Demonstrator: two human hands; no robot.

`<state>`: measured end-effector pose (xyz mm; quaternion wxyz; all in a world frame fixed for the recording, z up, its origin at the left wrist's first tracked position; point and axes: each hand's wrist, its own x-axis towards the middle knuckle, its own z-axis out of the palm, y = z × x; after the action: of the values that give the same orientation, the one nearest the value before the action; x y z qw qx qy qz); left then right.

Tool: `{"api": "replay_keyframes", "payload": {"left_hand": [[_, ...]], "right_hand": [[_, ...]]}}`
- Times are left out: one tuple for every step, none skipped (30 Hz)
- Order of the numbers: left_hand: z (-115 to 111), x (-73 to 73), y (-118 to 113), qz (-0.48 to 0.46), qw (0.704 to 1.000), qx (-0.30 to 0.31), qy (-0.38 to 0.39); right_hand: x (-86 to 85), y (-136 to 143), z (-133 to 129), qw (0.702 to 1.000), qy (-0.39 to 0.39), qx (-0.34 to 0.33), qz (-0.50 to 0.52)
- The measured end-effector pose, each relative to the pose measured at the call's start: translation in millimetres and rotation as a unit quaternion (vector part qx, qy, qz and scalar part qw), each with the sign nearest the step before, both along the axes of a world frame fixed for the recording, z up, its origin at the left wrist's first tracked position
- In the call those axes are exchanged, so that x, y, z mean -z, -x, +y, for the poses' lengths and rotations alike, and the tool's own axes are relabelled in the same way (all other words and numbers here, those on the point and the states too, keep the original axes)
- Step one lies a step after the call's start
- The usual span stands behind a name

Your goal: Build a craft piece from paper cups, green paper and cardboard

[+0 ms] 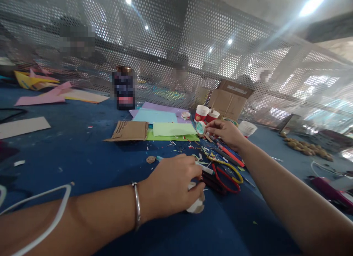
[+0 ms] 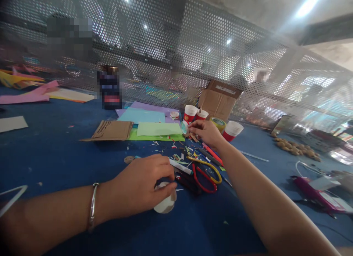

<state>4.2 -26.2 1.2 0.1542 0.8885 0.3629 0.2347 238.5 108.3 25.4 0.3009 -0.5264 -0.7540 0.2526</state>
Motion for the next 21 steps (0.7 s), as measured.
{"api": "replay_keyframes", "payload": {"left_hand": [[2, -0.6, 1, -0.019, 1.000, -0.017, -0.012], [5, -0.9, 2, -0.046, 0.998, -0.035, -0.020], [8, -1.0, 2, -0.085, 0.994, -0.054, -0.029], [11, -0.5, 3, -0.121, 0.989, -0.075, -0.042], [15, 0.4, 2, -0.148, 0.984, -0.089, -0.054], [18, 1.7, 2, -0.171, 0.978, -0.101, -0.058], [21, 3.3, 1, -0.190, 0.975, -0.107, -0.047], [24, 4.9, 0, -0.211, 0.970, -0.114, -0.024], [26, 6.4, -1, -0.235, 0.965, -0.114, -0.005], [28, 7.6, -3, -0.253, 0.961, -0.112, 0.010], [29, 8.4, -4, -0.268, 0.957, -0.110, 0.018], [30, 8.8, -4, -0.279, 0.954, -0.107, 0.018], [31, 8.9, -5, -0.284, 0.953, -0.106, 0.014], [32, 8.9, -5, -0.284, 0.953, -0.104, 0.010], [32, 8.8, -5, -0.280, 0.955, -0.103, 0.009], [33, 8.7, -5, -0.273, 0.957, -0.102, 0.012], [34, 8.8, -4, -0.265, 0.959, -0.102, 0.015], [34, 8.9, -3, -0.258, 0.961, -0.102, 0.018], [35, 9.1, -3, -0.253, 0.962, -0.102, 0.020], [35, 9.2, -2, -0.251, 0.962, -0.103, 0.022], [35, 9.1, -1, -0.249, 0.963, -0.104, 0.026]], "right_hand": [[-0.9, 1, -9, 0.999, 0.018, -0.012, 0.028], [-1.4, 2, -18, 0.998, 0.033, -0.024, 0.054], [-1.6, 4, -27, 0.995, 0.044, -0.034, 0.078], [-1.7, 6, -37, 0.993, 0.055, -0.042, 0.100], [-1.6, 9, -47, 0.990, 0.064, -0.049, 0.117], [-1.5, 12, -57, 0.985, 0.077, -0.061, 0.140], [-1.5, 15, -65, 0.971, 0.116, -0.082, 0.191], [-1.6, 19, -73, 0.957, 0.147, -0.104, 0.229], [-1.7, 23, -80, 0.947, 0.167, -0.114, 0.251], [-1.8, 27, -86, 0.939, 0.178, -0.117, 0.269], [-1.8, 30, -90, 0.934, 0.187, -0.119, 0.280], [-1.8, 33, -93, 0.929, 0.193, -0.115, 0.293], [-1.6, 35, -95, 0.924, 0.203, -0.113, 0.305], [-1.2, 37, -97, 0.919, 0.211, -0.111, 0.315], [-0.8, 37, -97, 0.914, 0.218, -0.111, 0.323], [-0.3, 38, -98, 0.911, 0.222, -0.112, 0.328], [0.3, 37, -98, 0.911, 0.220, -0.111, 0.330], [0.8, 37, -98, 0.913, 0.216, -0.107, 0.328], [1.2, 36, -98, 0.918, 0.208, -0.100, 0.321], [1.6, 35, -98, 0.925, 0.197, -0.092, 0.312], [1.8, 34, -99, 0.932, 0.187, -0.084, 0.300]]}}
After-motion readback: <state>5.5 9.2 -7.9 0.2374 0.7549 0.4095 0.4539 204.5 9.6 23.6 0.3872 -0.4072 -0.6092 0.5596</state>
